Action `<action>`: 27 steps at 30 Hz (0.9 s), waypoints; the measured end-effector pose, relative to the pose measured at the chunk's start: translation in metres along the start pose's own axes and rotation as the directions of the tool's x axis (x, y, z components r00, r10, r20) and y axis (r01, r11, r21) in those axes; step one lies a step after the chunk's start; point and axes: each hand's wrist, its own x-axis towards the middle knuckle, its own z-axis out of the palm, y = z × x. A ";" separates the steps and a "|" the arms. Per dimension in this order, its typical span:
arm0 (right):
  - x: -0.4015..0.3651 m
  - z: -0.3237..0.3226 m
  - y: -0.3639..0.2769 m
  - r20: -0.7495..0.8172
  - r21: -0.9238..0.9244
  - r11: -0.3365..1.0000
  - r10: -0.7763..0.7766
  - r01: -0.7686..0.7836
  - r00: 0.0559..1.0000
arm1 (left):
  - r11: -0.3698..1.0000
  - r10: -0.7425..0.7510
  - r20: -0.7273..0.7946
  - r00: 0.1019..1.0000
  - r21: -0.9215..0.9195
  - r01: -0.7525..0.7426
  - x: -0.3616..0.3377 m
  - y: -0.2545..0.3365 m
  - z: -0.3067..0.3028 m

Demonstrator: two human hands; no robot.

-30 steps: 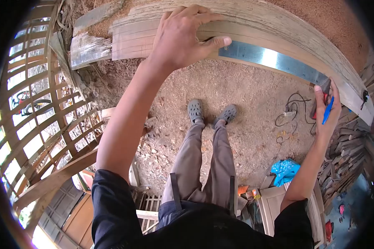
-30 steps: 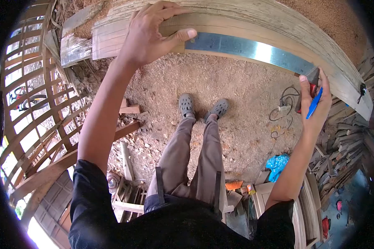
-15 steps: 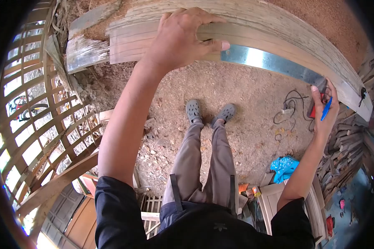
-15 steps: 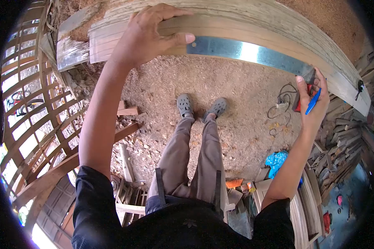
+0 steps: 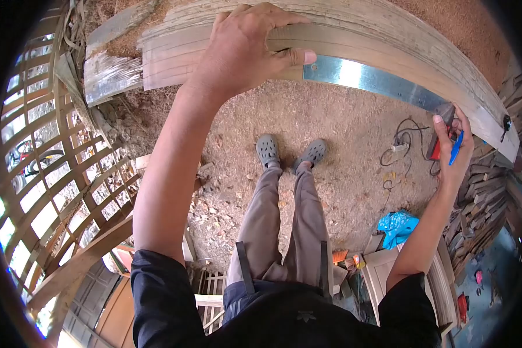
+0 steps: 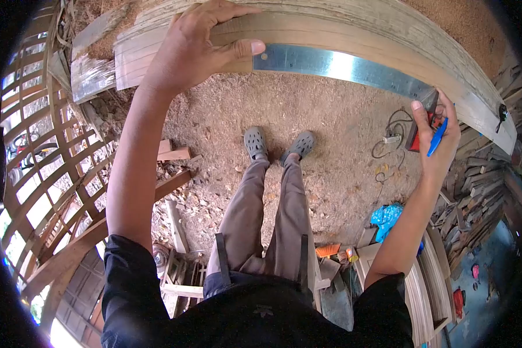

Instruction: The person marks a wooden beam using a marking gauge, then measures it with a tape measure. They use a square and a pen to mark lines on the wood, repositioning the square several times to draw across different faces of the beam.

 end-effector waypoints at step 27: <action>0.000 0.002 -0.001 -0.045 0.017 0.999 -0.036 0.037 0.998 | 0.998 -0.034 0.079 0.996 -0.052 0.039 0.004 0.008 -0.006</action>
